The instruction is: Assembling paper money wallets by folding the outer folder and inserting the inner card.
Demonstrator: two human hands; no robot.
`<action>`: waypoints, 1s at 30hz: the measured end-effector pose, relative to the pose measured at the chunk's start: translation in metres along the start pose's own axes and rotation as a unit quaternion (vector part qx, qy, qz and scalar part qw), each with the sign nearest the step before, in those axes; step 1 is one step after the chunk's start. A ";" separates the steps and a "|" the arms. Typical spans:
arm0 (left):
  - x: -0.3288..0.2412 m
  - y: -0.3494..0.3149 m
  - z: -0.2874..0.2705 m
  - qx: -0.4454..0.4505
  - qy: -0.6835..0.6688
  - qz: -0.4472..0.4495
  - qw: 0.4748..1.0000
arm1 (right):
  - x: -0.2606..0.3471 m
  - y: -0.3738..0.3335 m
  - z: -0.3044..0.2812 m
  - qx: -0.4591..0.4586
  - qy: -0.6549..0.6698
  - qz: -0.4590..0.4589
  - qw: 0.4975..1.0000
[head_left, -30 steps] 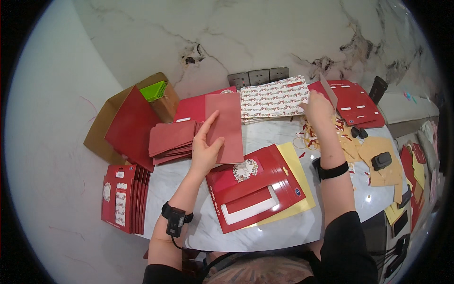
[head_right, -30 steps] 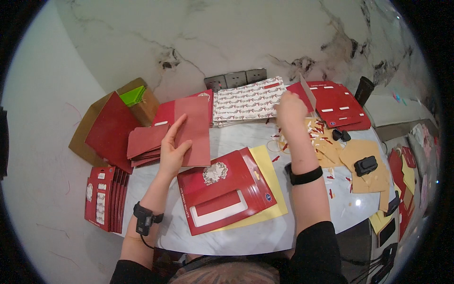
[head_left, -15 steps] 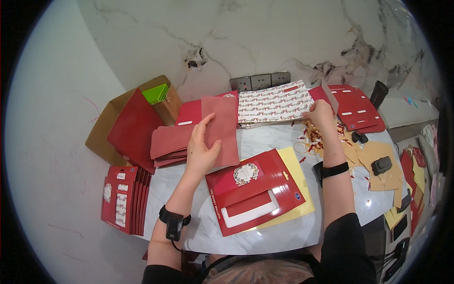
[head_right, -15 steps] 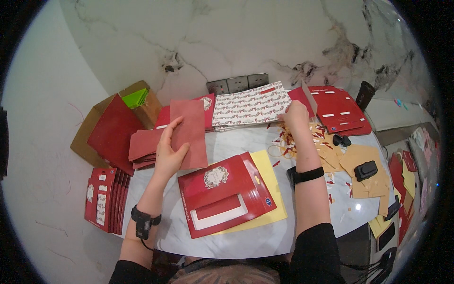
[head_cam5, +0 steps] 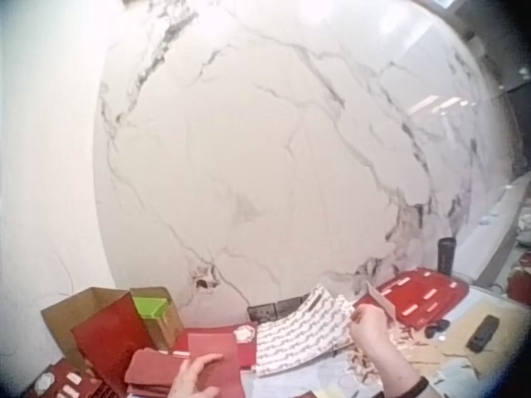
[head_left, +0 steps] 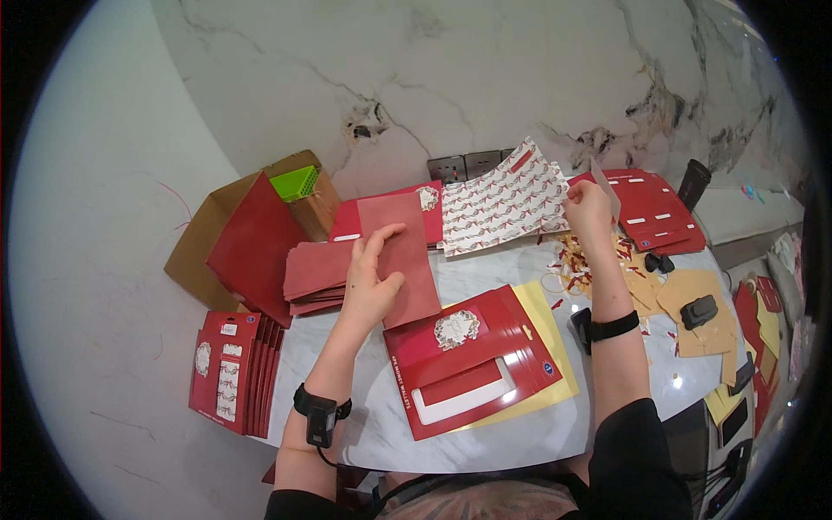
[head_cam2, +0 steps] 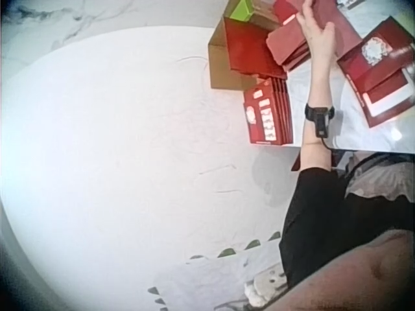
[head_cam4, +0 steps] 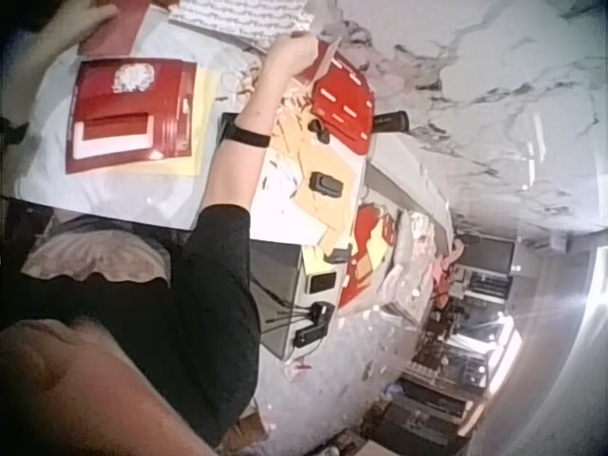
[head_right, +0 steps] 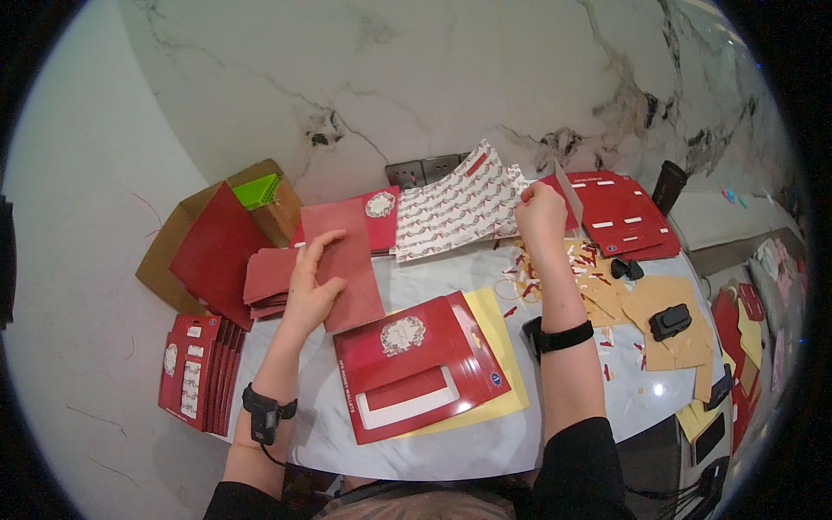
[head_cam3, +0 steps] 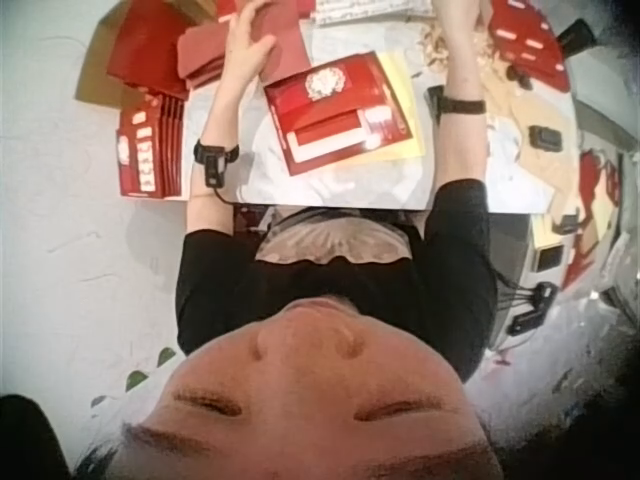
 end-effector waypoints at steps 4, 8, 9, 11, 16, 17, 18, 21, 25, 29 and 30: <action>0.010 0.001 -0.014 -0.059 -0.069 -0.052 0.995 | 0.037 -0.011 -0.017 -0.025 -0.060 -0.016 0.998; 0.025 0.003 -0.029 -0.105 -0.060 -0.074 0.990 | 0.070 -0.014 -0.041 -0.096 0.011 -0.101 0.990; 0.027 0.003 -0.030 -0.111 -0.045 -0.089 0.989 | 0.078 -0.017 -0.047 -0.100 0.010 -0.108 0.989; 0.020 0.003 -0.043 -0.134 -0.039 -0.099 0.985 | 0.096 -0.029 -0.055 -0.006 0.317 -0.083 0.945; 0.064 -0.007 -0.064 -0.197 0.018 -0.129 0.972 | 0.125 -0.050 -0.063 0.091 0.496 -0.055 0.862; 0.094 -0.017 -0.071 -0.239 0.026 -0.109 0.965 | 0.134 -0.055 -0.062 0.117 0.511 -0.032 0.851; 0.113 -0.023 -0.074 -0.276 0.028 -0.089 0.957 | 0.137 -0.059 -0.057 0.140 0.518 -0.007 0.844; 0.029 -0.003 -0.061 -0.177 -0.561 -0.050 0.807 | 0.124 -0.060 -0.050 0.139 0.508 -0.014 0.850; 0.018 -0.008 -0.066 -0.144 -0.543 -0.034 0.826 | 0.134 -0.069 -0.043 0.103 0.482 -0.053 0.868; -0.009 -0.001 -0.060 -0.149 -0.458 -0.103 0.870 | 0.139 -0.084 -0.047 -0.022 0.178 -0.199 0.964; -0.009 0.000 -0.057 -0.152 -0.458 -0.102 0.870 | 0.148 -0.093 -0.048 -0.165 -0.061 -0.302 0.937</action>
Point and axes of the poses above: each hand's wrist, its own y-axis towards the middle knuckle, its own z-axis out of the palm, x = y × z, the point moved 3 cm from there along y, towards the middle knuckle, and after that the axes turned 4 degrees about z, right-handed, at the moved point
